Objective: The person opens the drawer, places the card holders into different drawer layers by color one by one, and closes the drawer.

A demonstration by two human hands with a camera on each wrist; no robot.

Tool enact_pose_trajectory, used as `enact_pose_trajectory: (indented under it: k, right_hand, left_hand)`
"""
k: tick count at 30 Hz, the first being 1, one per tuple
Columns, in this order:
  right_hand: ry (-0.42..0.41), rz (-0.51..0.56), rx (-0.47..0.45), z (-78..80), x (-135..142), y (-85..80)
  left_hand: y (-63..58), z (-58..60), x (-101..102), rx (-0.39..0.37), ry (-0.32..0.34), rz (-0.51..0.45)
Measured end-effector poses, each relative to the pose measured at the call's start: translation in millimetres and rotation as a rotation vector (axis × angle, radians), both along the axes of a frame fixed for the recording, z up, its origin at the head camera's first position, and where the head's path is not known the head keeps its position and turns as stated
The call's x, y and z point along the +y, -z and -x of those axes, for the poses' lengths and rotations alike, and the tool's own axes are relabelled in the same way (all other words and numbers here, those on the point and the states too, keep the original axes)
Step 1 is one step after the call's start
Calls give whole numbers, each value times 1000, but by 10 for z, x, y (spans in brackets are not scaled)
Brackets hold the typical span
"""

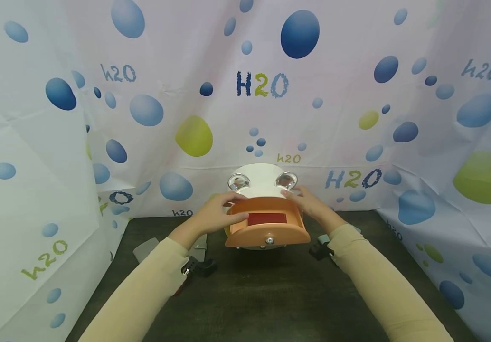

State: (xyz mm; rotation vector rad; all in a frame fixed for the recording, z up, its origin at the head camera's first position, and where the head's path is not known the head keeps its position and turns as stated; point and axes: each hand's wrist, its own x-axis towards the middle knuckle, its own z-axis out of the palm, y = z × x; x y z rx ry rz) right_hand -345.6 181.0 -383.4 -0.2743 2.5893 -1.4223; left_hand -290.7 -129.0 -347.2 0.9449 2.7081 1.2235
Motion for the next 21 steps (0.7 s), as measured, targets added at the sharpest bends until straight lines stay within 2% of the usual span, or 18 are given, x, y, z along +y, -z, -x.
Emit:
enact_pose_trajectory:
  k: [13, 21]
  right_hand:
    - [29, -5, -31, 6, -12, 18]
    - [12, 5, -7, 11, -10, 12]
  left_hand:
    - [144, -205, -369, -2, -133, -25]
    - [186, -319, -595, 22, -192, -8]
